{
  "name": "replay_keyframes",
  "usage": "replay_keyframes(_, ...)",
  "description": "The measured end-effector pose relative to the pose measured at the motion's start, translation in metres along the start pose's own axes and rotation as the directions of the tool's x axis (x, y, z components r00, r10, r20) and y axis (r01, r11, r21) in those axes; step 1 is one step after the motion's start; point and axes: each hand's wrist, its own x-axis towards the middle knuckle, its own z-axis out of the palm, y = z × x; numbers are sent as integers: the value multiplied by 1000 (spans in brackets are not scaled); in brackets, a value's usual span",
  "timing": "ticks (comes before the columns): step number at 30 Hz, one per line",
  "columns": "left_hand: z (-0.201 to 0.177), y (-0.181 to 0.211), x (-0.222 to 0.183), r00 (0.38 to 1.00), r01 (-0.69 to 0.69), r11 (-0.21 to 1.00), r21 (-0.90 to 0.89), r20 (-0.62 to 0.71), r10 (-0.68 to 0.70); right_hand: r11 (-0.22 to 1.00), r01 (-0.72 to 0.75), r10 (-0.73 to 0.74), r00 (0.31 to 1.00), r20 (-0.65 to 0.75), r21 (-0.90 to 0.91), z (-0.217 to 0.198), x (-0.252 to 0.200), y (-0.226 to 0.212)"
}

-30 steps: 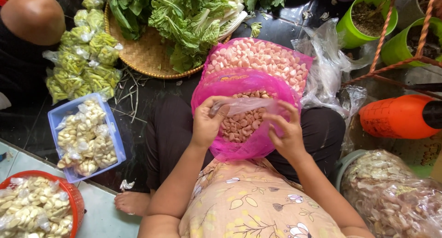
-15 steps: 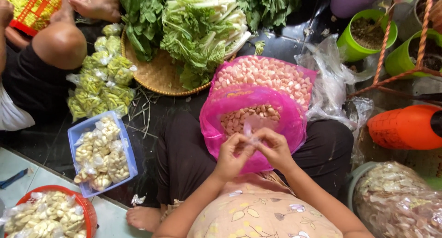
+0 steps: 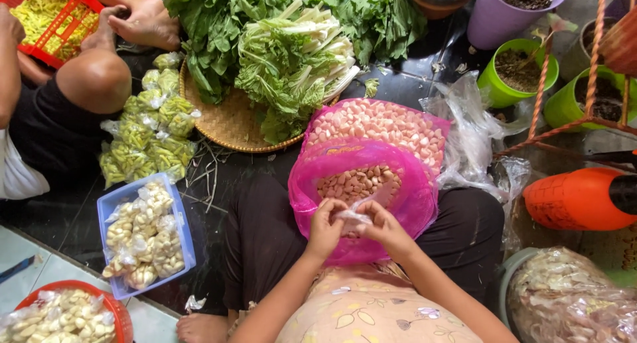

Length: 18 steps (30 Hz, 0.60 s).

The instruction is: The person takes garlic cloves from a large pink plastic bag and places them into smaller clear plastic bags by hand.

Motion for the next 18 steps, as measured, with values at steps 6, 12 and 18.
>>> replay_keyframes(6,23,-27,-19,979,204,908,-366,85,-185,722,234,-365,928,-71,-651,-49,25,38)
replay_keyframes(12,19,-12,-5,985,149,986,-68,98,-142,989,-22,40,992,-117,149,-52,26,79)
replay_keyframes(18,19,-26,-16,971,231,871,-433,45,-235,892,105,-185,972,-144,-440,-33,24,34)
